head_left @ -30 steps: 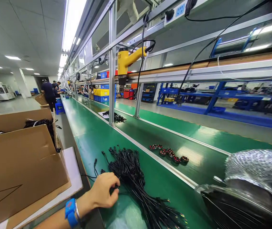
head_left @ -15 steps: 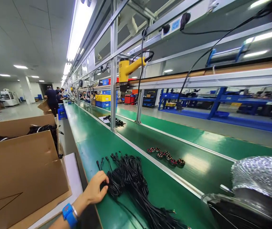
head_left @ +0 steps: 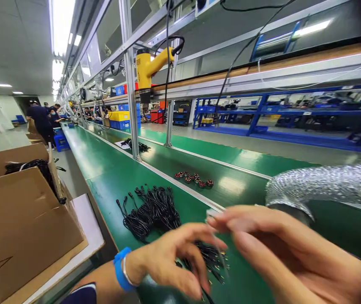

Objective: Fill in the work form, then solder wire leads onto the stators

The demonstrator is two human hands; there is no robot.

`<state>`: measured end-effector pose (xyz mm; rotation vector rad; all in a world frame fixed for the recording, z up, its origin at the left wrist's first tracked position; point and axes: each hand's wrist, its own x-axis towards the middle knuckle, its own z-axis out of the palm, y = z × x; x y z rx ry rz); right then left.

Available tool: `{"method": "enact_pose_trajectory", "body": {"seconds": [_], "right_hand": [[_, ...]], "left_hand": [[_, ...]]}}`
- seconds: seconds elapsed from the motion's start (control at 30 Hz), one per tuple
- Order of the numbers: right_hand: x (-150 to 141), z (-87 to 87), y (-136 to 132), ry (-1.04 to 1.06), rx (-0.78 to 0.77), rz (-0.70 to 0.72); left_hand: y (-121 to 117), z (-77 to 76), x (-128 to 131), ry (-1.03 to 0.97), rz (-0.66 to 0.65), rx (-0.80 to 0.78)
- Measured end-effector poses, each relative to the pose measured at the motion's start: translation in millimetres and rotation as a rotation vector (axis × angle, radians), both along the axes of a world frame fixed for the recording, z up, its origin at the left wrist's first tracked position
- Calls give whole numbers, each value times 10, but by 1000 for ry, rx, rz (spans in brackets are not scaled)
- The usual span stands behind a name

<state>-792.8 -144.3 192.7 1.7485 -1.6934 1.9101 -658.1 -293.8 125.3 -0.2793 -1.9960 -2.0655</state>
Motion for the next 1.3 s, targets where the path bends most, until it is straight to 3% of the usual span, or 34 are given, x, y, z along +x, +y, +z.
{"method": "enact_pose_trajectory", "body": {"seconds": [0.03,0.07,0.1,0.2,0.27,0.33,0.43,0.5,0.57,0.63,0.7,0.8,0.9,1.0,1.13,1.2,1.3], "right_hand": [[-13,44,-34,-31,-16,-16],[-46,89,-61,-76,-55,-57],[-97,133,-76,-130,-106,-122],[-282,234,-43,-275,-262,-358],[-351,261,-14,-290,-234,-386],[-342,261,-52,-224,-21,-301],[-254,226,-247,-29,454,-60],[-221,192,-383,96,600,81],[-237,153,-457,109,579,112],[-295,109,-479,-2,472,46],[-368,52,-509,-85,321,-35],[-405,-48,-628,-45,126,-131],[-320,-120,-736,-182,185,-137],[-261,-128,-748,-415,223,-134],[-381,-109,-699,-296,194,-420],[-464,-136,-717,-133,353,-499],[-512,-223,-815,109,648,-353]], "left_hand": [[75,41,-112,-58,-133,67],[112,63,-199,-108,-166,109],[109,77,-262,-138,-107,143],[-88,153,-362,-72,262,252],[-257,274,-403,53,376,338],[-362,429,-442,172,332,400],[-399,635,-506,313,170,433],[-405,700,-557,390,144,455],[-424,673,-617,421,191,495],[-445,550,-687,374,259,508],[-446,356,-783,264,301,459],[-376,45,-968,93,266,328],[-234,-132,-1083,14,196,194],[-134,-111,-1027,49,247,34],[-175,45,-882,146,365,7],[-224,98,-862,250,431,79],[-316,151,-867,406,446,393]]}}
